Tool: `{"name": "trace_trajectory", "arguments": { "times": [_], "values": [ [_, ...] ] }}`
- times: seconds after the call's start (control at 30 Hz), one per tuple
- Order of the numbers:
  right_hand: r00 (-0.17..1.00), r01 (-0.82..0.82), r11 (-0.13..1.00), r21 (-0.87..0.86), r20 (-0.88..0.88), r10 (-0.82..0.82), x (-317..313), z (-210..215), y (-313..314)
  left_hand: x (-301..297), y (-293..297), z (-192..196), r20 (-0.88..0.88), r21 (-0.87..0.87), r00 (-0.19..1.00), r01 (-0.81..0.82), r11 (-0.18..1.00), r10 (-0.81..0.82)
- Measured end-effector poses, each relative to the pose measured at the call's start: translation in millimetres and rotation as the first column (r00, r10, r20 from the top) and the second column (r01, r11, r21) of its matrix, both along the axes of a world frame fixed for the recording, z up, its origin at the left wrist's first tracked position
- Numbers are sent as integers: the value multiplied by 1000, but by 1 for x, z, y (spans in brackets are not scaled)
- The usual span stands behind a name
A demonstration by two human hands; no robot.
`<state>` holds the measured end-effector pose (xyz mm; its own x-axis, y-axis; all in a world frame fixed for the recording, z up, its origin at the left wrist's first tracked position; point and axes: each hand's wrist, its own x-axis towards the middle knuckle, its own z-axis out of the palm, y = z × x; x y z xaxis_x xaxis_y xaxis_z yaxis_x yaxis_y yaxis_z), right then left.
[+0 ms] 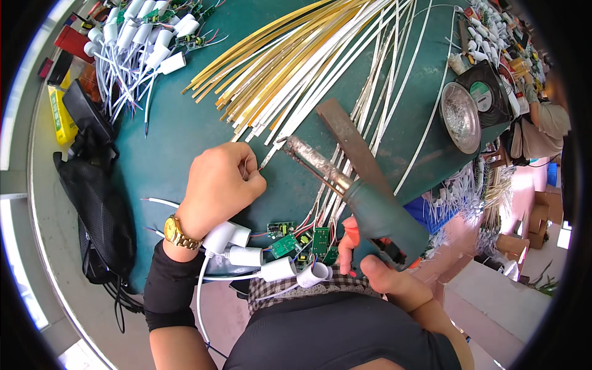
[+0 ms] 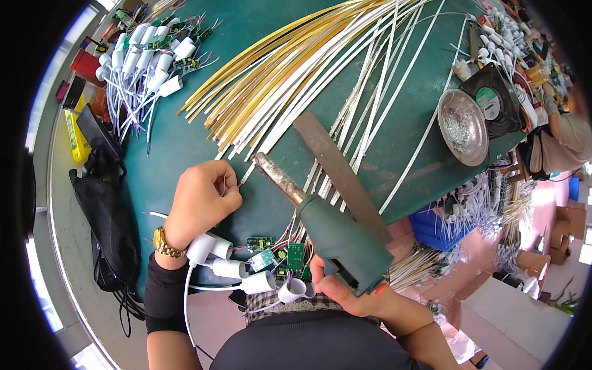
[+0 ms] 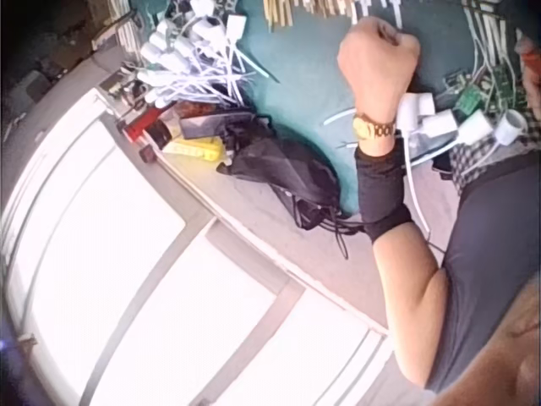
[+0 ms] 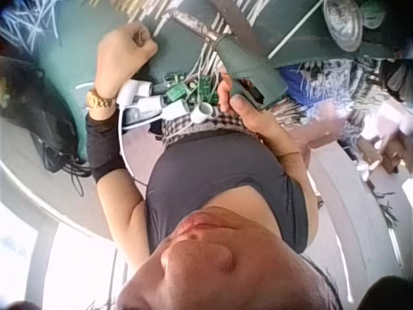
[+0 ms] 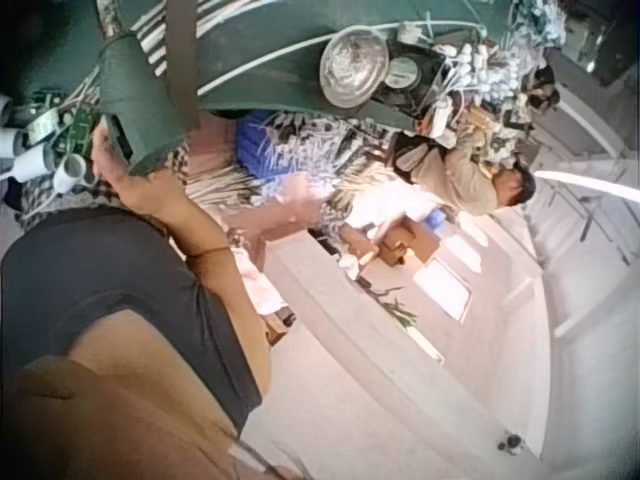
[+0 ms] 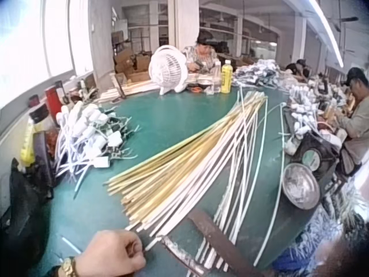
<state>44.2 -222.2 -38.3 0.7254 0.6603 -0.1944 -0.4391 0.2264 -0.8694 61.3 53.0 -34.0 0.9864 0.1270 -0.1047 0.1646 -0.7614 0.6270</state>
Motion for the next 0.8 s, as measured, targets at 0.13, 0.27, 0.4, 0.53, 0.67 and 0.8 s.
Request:
{"name": "trace_trajectory", "arguments": {
  "times": [0.13, 0.27, 0.4, 0.53, 0.67, 0.8],
  "values": [
    [957, -57, 943, -329, 250, 146, -10, -18, -19, 4, -7, 4, 2, 17, 1000, 15, 1000, -15],
    [889, -23, 911, -411, 409, 207, -8, -16, -10, 4, -3, 3, -23, 35, 1000, 14, 999, -13],
    [815, 35, 880, -474, 523, 249, 0, -1, 4, 3, 0, 2, -28, 32, 999, 20, 999, -19],
    [844, 75, 871, -485, 496, 204, 0, 4, 6, 3, 2, 3, -36, 33, 997, 73, 997, -71],
    [802, 95, 893, -440, 565, 193, 2, 1, 5, -4, 17, 6, -151, -386, 988, -45, 921, -15],
    [554, 115, 897, -427, 777, 299, 10, -4, 1, -8, 25, 1, -224, -654, 974, -176, 736, 34]
  ]
}}
